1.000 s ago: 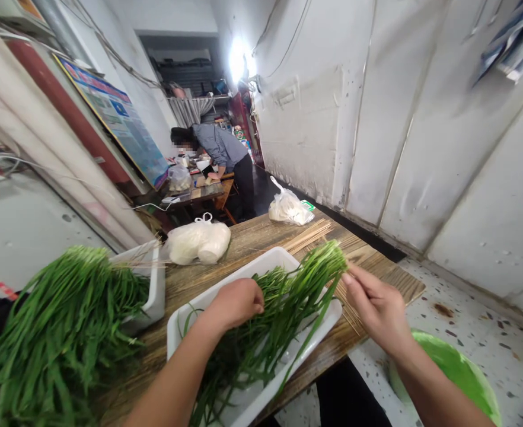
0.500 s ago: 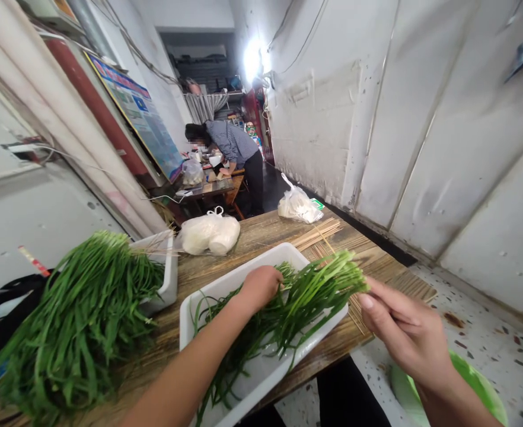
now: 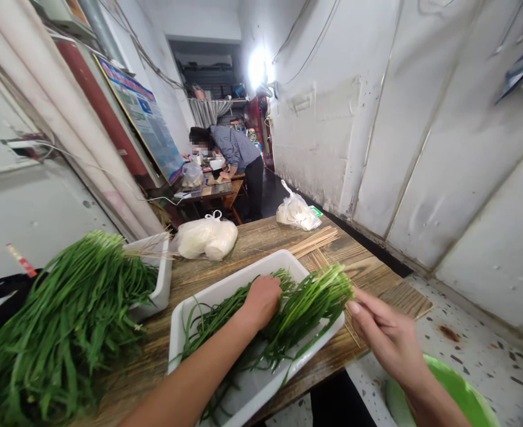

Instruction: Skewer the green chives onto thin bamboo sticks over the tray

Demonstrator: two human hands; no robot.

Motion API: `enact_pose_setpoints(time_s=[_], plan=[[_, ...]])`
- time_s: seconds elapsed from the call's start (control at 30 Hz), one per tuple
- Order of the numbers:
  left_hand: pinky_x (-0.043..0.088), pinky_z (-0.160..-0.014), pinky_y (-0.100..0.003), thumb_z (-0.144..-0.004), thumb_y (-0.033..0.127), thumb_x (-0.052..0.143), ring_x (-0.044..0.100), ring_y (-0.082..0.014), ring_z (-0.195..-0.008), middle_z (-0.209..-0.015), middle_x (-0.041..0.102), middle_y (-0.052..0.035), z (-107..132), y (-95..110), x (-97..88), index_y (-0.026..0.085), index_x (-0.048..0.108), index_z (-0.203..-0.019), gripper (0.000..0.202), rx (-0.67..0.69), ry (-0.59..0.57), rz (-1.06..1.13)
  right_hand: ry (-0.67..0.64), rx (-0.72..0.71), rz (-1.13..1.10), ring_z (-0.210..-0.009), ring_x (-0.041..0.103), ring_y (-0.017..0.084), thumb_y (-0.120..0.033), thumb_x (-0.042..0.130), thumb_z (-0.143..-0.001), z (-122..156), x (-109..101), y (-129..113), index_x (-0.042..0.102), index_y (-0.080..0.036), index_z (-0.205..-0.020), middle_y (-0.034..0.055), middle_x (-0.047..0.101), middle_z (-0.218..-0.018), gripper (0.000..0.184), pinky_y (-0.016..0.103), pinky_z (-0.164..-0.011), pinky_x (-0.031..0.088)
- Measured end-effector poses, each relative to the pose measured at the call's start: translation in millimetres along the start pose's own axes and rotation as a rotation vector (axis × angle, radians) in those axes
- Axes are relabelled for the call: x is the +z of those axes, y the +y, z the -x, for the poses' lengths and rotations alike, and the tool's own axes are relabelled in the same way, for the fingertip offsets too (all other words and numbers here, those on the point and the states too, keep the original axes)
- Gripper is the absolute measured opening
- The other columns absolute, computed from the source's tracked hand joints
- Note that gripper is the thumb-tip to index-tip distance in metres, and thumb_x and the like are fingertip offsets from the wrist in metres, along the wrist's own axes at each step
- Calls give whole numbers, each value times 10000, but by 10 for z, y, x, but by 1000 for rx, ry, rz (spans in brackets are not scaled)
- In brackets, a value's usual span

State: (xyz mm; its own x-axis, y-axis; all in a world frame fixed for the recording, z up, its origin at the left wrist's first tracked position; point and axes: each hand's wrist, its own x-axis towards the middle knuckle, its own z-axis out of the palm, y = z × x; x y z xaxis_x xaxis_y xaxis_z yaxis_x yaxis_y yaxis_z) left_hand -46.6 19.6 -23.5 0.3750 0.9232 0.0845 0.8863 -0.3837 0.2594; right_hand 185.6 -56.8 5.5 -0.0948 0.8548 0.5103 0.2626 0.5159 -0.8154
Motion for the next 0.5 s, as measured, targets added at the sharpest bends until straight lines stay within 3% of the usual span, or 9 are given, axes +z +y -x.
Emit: enact_pose_setpoints(time_s=[0.1, 0.23, 0.33, 0.5], plan=[[363, -744, -315, -714, 175, 554, 552, -218, -779, -723, 634, -88, -18, 2, -150, 175, 654, -585, 163, 26, 151, 201, -123, 83, -39, -467, 422, 108, -270, 474, -880, -85, 38, 0, 582, -154, -1163, -22, 458, -547, 325, 212, -424, 372], [407, -716, -272, -732, 308, 575, 576, -177, -742, -788, 680, -47, -83, 87, -368, 192, 700, -756, 172, -110, 446, 736, -212, 110, -68, -455, 367, 103, -299, 449, -891, -232, 99, -39, 586, -167, -1144, -41, 397, -521, 317, 204, -419, 338], [424, -710, -264, -709, 349, 606, 577, -165, -725, -755, 681, -37, -109, 234, -452, 174, 702, -762, 206, -169, 498, 1054, -253, 82, -75, -465, 372, 101, -306, 444, -893, -302, 161, -71, 596, -188, -1126, -39, 416, -542, 303, 196, -418, 328], [419, -670, -246, -675, 348, 654, 534, -123, -649, -670, 634, -17, -111, 375, -463, 149, 697, -817, 248, -232, 523, 1274, -256, 86, -63, -481, 348, 92, -316, 442, -893, -297, 231, -85, 607, -166, -1084, -43, 392, -555, 293, 191, -423, 298]])
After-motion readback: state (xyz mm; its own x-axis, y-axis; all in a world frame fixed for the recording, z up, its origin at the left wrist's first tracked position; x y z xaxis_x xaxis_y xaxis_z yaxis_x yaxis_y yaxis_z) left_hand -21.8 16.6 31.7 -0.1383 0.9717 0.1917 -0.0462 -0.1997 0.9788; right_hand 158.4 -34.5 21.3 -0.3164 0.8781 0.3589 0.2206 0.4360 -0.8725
